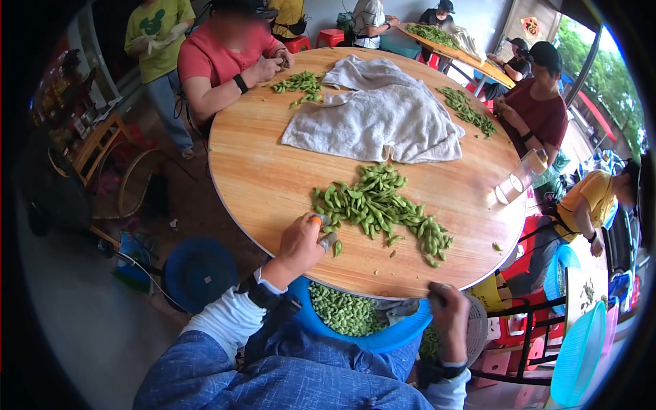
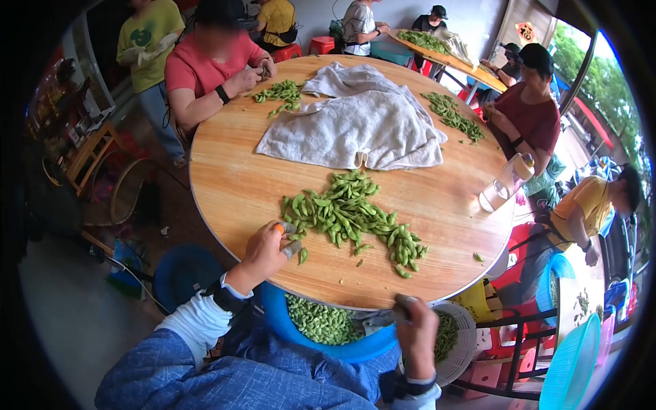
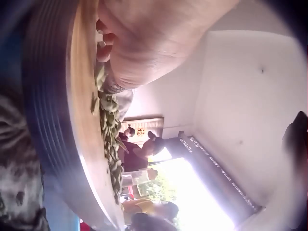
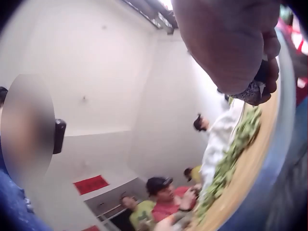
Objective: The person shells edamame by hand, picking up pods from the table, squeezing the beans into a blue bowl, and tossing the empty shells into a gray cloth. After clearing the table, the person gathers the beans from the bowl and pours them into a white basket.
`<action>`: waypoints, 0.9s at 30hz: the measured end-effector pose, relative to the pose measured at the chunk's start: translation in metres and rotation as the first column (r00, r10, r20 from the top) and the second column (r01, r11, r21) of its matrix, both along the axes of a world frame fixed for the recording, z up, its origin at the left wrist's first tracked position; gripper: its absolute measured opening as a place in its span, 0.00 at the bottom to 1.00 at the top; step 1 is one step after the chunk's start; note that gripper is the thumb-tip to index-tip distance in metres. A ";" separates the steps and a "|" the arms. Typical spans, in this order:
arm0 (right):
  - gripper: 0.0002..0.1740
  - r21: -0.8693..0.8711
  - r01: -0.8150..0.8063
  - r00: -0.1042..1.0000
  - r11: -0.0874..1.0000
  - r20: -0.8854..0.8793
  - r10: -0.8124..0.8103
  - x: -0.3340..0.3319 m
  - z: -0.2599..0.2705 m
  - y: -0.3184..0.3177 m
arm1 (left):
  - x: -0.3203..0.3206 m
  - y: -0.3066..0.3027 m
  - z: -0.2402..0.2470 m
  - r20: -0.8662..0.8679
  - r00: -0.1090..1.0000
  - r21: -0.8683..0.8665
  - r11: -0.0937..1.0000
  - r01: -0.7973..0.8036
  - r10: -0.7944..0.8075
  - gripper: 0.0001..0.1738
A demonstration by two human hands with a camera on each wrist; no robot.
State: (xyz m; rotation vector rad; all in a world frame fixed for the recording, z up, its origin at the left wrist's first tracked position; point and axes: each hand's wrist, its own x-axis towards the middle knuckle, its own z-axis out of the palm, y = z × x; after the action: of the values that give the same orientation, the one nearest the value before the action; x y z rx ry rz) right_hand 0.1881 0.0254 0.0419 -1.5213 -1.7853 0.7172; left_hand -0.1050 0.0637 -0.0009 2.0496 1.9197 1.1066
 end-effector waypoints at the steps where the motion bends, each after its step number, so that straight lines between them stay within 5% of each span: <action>1: 0.11 0.026 -0.133 0.991 0.991 0.006 0.133 -0.023 0.001 0.005 | -0.004 0.006 -0.003 -0.048 0.999 -0.055 0.998 -0.006 0.004 0.12; 4: 0.13 0.149 -0.469 0.883 0.870 0.092 0.460 -0.084 0.004 0.020 | -0.006 0.012 -0.001 -0.071 0.997 -0.140 0.990 -0.002 -0.008 0.10; 6: 0.15 0.293 -0.571 0.821 0.767 0.189 0.539 -0.116 -0.003 0.031 | -0.008 0.013 -0.005 -0.051 0.999 -0.149 0.989 0.007 -0.014 0.10; 9: 0.16 0.220 -0.656 0.736 0.722 0.400 0.547 -0.136 -0.021 0.044 | -0.011 0.012 -0.009 -0.015 0.999 -0.078 0.996 0.033 -0.034 0.10; 12: 0.15 0.177 -0.576 0.781 0.798 0.405 0.475 -0.122 -0.022 0.047 | -0.010 0.002 -0.002 0.082 0.997 -0.110 0.994 0.023 -0.014 0.09; 13: 0.14 0.196 -0.544 0.814 0.816 0.361 0.456 -0.113 -0.023 0.049 | -0.011 -0.001 -0.005 0.257 0.966 -0.137 0.989 0.061 -0.024 0.08; 16: 0.16 0.291 -0.317 0.929 0.903 0.285 0.234 -0.092 -0.024 0.043 | -0.004 -0.006 -0.011 0.659 0.751 -0.195 0.956 0.218 -0.037 0.07; 18: 0.18 0.095 -0.256 0.965 0.962 -0.033 0.260 -0.086 -0.018 0.035 | 0.008 -0.014 0.001 0.793 0.609 -0.228 0.913 0.338 -0.027 0.06; 20: 0.18 -0.145 -0.246 0.943 0.958 -0.264 0.202 -0.090 0.009 0.013 | 0.029 -0.025 0.015 0.701 0.709 -0.285 0.879 0.382 -0.081 0.06; 25: 0.20 0.208 -0.271 0.948 0.940 -0.113 0.298 -0.084 -0.008 0.011 | 0.049 -0.036 0.020 0.645 0.728 -0.188 0.875 0.445 -0.232 0.08; 27: 0.19 0.217 -0.267 0.952 0.939 -0.095 0.292 -0.084 -0.004 0.009 | 0.046 -0.035 0.022 0.589 0.763 -0.265 0.827 0.496 -0.269 0.08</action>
State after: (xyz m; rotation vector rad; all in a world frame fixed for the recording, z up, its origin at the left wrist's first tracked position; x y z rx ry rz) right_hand 0.1038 0.0343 0.0374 -1.0769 -1.9346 0.7247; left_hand -0.0585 0.0282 0.0210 1.5844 1.2347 0.9321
